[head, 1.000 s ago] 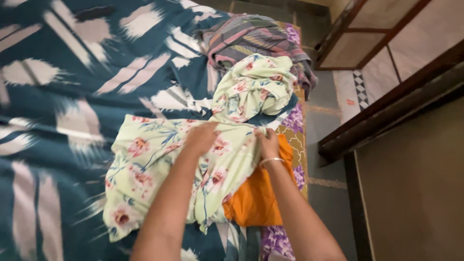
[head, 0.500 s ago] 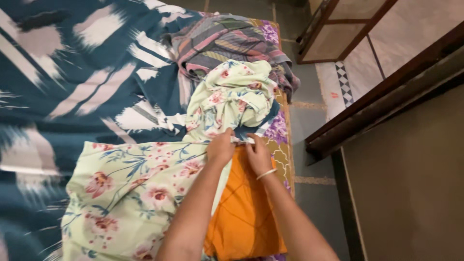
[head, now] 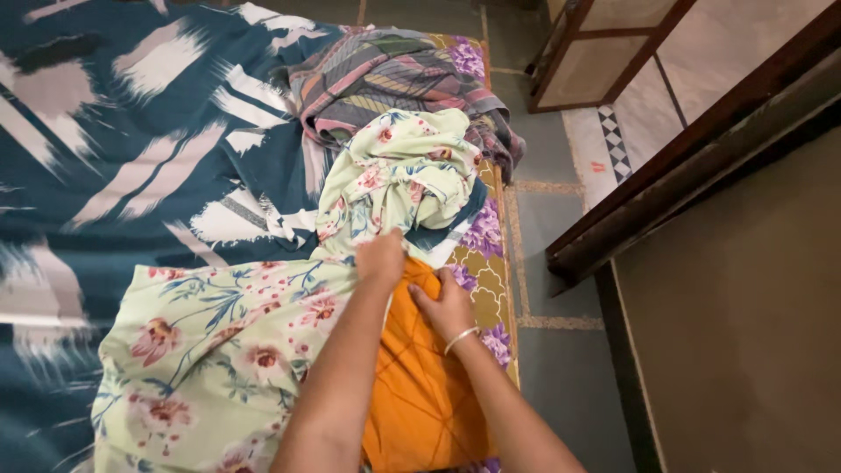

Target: The person inserts a pillow into a floral pillowcase on a bed, then smooths and adjusts the case. They place the finished pillow on the bed and briefly handle other folded linens.

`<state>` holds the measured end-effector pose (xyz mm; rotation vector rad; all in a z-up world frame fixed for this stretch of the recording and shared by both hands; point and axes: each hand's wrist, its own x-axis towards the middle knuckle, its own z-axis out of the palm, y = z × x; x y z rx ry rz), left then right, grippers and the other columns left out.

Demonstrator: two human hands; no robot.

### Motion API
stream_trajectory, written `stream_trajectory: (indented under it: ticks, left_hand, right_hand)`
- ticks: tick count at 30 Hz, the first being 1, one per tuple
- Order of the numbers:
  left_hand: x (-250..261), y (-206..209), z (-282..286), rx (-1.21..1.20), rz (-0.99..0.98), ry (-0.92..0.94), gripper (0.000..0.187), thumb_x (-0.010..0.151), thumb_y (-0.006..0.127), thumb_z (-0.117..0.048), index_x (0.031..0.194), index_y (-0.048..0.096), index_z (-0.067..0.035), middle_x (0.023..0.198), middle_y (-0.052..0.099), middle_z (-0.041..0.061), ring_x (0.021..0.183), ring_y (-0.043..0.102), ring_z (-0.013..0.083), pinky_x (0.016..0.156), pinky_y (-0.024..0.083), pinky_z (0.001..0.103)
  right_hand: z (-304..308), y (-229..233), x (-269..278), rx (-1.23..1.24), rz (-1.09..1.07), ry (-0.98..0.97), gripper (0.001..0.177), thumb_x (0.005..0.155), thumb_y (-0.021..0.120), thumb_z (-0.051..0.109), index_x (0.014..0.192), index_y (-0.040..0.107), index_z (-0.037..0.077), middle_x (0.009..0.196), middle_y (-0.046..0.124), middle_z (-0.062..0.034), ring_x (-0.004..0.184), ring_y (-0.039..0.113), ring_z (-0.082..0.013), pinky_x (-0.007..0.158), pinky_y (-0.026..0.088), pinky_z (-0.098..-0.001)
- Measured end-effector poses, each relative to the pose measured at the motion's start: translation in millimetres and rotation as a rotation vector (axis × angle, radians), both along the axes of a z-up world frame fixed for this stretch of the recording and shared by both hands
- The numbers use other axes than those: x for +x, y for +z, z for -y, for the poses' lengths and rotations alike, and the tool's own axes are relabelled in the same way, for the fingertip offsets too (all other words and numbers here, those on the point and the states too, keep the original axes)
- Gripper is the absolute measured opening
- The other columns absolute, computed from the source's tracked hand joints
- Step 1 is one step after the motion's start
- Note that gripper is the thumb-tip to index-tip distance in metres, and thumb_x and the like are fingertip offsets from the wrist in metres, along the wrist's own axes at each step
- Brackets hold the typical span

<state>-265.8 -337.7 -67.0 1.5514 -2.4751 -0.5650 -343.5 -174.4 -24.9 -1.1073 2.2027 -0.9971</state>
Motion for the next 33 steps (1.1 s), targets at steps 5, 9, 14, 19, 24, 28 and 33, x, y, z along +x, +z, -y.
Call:
stream_trajectory:
  ticks: [5, 9, 14, 19, 24, 28, 33]
  left_hand:
    - [91.9, -0.5, 50.6, -0.152, 0.087, 0.292, 0.038, 0.105, 0.035, -0.022, 0.106, 0.070, -0.008, 0.099, 0.076, 0.018, 0.091, 0.075, 0.0356, 0.074, 0.057, 0.052]
    - [225.5, 39.0, 68.3, -0.206, 0.175, 0.509, 0.032, 0.109, 0.038, -0.021, 0.113, 0.068, -0.010, 0.102, 0.076, 0.018, 0.095, 0.074, 0.0364, 0.077, 0.057, 0.052]
    - [309.0, 86.4, 39.9, -0.287, 0.201, 0.546, 0.025, 0.102, 0.048, -0.018, 0.116, 0.068, -0.014, 0.103, 0.076, 0.018, 0.096, 0.073, 0.0387, 0.079, 0.057, 0.053]
    - [334.2, 85.2, 18.7, 0.012, 0.087, 0.496, 0.053, 0.085, 0.066, -0.048, 0.129, 0.068, -0.019, 0.122, 0.071, 0.019, 0.114, 0.067, 0.0400, 0.092, 0.054, 0.053]
    - [366.7, 41.3, -23.8, 0.241, -0.018, 0.715, 0.091, 0.080, 0.062, -0.076, 0.139, 0.062, -0.007, 0.143, 0.058, 0.022, 0.135, 0.052, 0.0418, 0.112, 0.038, 0.054]
    - [390.2, 14.2, -31.2, 0.276, -0.028, 0.890, 0.076, 0.086, 0.061, -0.067, 0.127, 0.066, -0.002, 0.130, 0.063, 0.024, 0.122, 0.057, 0.0412, 0.103, 0.042, 0.052]
    - [412.9, -33.6, -26.9, 0.272, -0.171, 1.003, 0.062, 0.095, 0.061, -0.054, 0.111, 0.070, 0.005, 0.114, 0.068, 0.028, 0.106, 0.064, 0.0406, 0.093, 0.047, 0.050]
  right_hand:
    - [-43.7, 43.4, 27.1, -0.466, 0.096, 0.170, 0.043, 0.082, 0.083, 0.027, 0.110, 0.066, -0.001, 0.105, 0.073, -0.0130, 0.100, 0.070, -0.0243, 0.090, 0.055, -0.0329]
    - [-97.5, 99.5, 25.4, -0.628, 0.230, 0.035, 0.038, 0.076, 0.088, 0.012, 0.106, 0.068, 0.000, 0.108, 0.070, -0.0055, 0.104, 0.065, -0.0155, 0.093, 0.051, -0.0304]
    - [-117.9, 166.3, 21.9, -0.642, 0.348, -0.027, 0.036, 0.076, 0.088, 0.012, 0.105, 0.069, -0.002, 0.099, 0.072, -0.0041, 0.090, 0.068, -0.0120, 0.083, 0.056, -0.0269]
    - [-68.7, 107.9, -15.5, -0.549, 0.218, 0.011, 0.039, 0.083, 0.087, 0.019, 0.110, 0.067, -0.002, 0.101, 0.071, -0.0051, 0.091, 0.065, -0.0116, 0.082, 0.054, -0.0264]
    - [-46.1, -33.4, -65.7, -0.191, -0.133, -0.018, 0.066, 0.079, 0.085, 0.038, 0.130, 0.066, 0.000, 0.111, 0.067, -0.0210, 0.098, 0.064, -0.0315, 0.082, 0.054, -0.0403]
    - [-73.1, -81.1, -62.0, 0.074, -0.143, -0.169, 0.095, 0.072, 0.090, 0.057, 0.132, 0.057, -0.010, 0.127, 0.064, -0.0289, 0.117, 0.063, -0.0414, 0.094, 0.051, -0.0471]
    - [-84.6, -44.0, -24.4, 0.176, 0.121, -0.284, 0.097, 0.062, 0.087, 0.061, 0.123, 0.063, -0.011, 0.118, 0.072, -0.0261, 0.105, 0.072, -0.0382, 0.091, 0.056, -0.0446]
